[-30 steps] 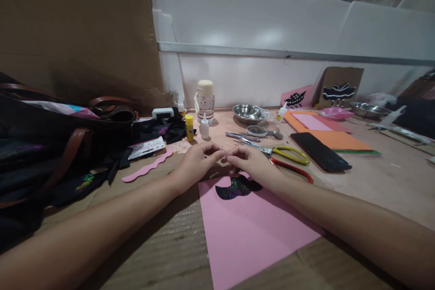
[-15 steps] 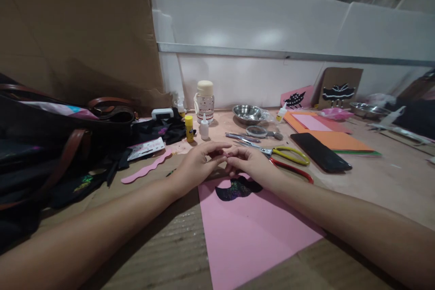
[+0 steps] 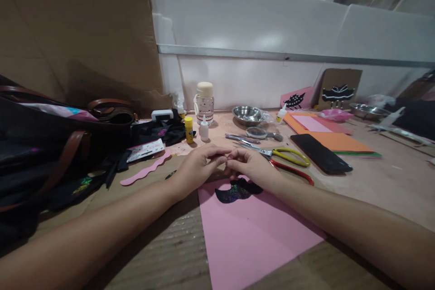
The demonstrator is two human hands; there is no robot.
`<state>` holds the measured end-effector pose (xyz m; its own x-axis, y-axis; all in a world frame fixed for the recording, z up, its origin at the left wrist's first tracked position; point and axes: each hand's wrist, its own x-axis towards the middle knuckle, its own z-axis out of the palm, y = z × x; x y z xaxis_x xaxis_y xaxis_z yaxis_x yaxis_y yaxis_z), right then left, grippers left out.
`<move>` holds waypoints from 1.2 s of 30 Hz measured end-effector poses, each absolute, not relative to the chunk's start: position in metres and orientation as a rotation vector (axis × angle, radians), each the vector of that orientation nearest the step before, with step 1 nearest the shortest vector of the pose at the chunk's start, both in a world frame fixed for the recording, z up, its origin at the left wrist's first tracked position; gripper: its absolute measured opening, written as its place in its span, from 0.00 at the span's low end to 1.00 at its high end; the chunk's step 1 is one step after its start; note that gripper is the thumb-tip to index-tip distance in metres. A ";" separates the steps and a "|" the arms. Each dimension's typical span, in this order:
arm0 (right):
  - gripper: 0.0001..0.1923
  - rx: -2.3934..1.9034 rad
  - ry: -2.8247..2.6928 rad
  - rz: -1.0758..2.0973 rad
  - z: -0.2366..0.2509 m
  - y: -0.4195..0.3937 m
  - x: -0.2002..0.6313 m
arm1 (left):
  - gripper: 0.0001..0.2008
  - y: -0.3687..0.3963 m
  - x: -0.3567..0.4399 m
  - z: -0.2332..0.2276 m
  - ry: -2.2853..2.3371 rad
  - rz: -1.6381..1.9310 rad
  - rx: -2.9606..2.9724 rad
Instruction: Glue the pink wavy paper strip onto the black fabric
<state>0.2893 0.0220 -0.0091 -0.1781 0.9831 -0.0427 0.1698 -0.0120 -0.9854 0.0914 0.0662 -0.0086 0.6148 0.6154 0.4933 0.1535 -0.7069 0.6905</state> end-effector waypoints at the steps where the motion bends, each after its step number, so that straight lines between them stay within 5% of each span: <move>1: 0.11 -1.273 -1.457 1.274 -0.009 0.021 0.289 | 0.11 0.066 0.091 -0.008 0.615 0.982 2.216; 17: 0.06 -1.295 -1.521 1.159 -0.006 0.015 0.283 | 0.11 0.063 0.090 -0.003 0.664 0.856 2.159; 36: 0.17 -1.128 -1.451 1.228 -0.010 0.014 0.285 | 0.15 0.074 0.090 -0.006 0.916 0.787 1.890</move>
<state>0.2847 0.0145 -0.0096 -0.1808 0.9808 0.0736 0.0894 0.0909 -0.9918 0.0898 0.0744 -0.0061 0.5296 0.8329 0.1607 0.2835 -0.3524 0.8919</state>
